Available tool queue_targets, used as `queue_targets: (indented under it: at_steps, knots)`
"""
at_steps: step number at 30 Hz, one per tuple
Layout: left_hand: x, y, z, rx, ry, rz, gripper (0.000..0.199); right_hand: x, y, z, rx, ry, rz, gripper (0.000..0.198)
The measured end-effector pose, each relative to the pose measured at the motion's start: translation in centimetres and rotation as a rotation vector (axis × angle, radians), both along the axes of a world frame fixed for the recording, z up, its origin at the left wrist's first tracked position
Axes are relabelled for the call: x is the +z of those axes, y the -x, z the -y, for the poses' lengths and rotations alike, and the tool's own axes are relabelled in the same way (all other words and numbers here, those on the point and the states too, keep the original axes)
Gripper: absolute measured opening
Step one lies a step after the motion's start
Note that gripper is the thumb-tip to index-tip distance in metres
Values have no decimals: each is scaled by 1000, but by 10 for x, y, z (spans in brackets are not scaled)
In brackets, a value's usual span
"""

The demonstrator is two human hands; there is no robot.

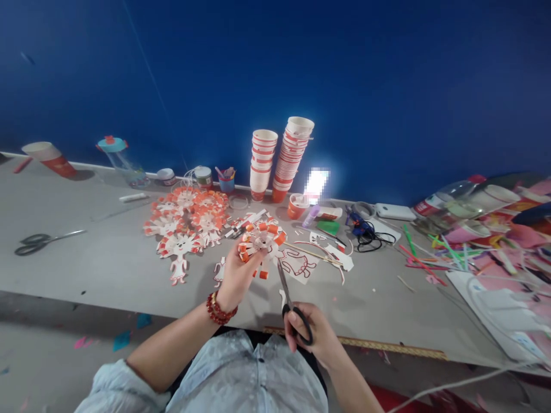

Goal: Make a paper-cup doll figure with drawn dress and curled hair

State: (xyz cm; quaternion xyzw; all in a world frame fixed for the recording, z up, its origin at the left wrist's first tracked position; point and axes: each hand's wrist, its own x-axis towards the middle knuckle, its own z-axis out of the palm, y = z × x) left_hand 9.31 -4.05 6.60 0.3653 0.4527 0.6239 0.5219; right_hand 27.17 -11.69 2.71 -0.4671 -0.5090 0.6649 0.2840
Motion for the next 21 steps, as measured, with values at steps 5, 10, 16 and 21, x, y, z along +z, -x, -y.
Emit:
queue_targets:
  at_steps: [5,10,16,21]
  knots:
    - [1,2,-1,-33,-48,-23,26,2,-2,1,-11,29,-14,62]
    - [0,4,-1,-37,-12,-33,23,1,-1,1,-12,8,2,63]
    - [1,4,1,-29,-12,-28,23,2,4,3,-55,-87,32,63]
    - [3,2,3,-32,-15,-30,23,5,11,1,-107,-142,88,65]
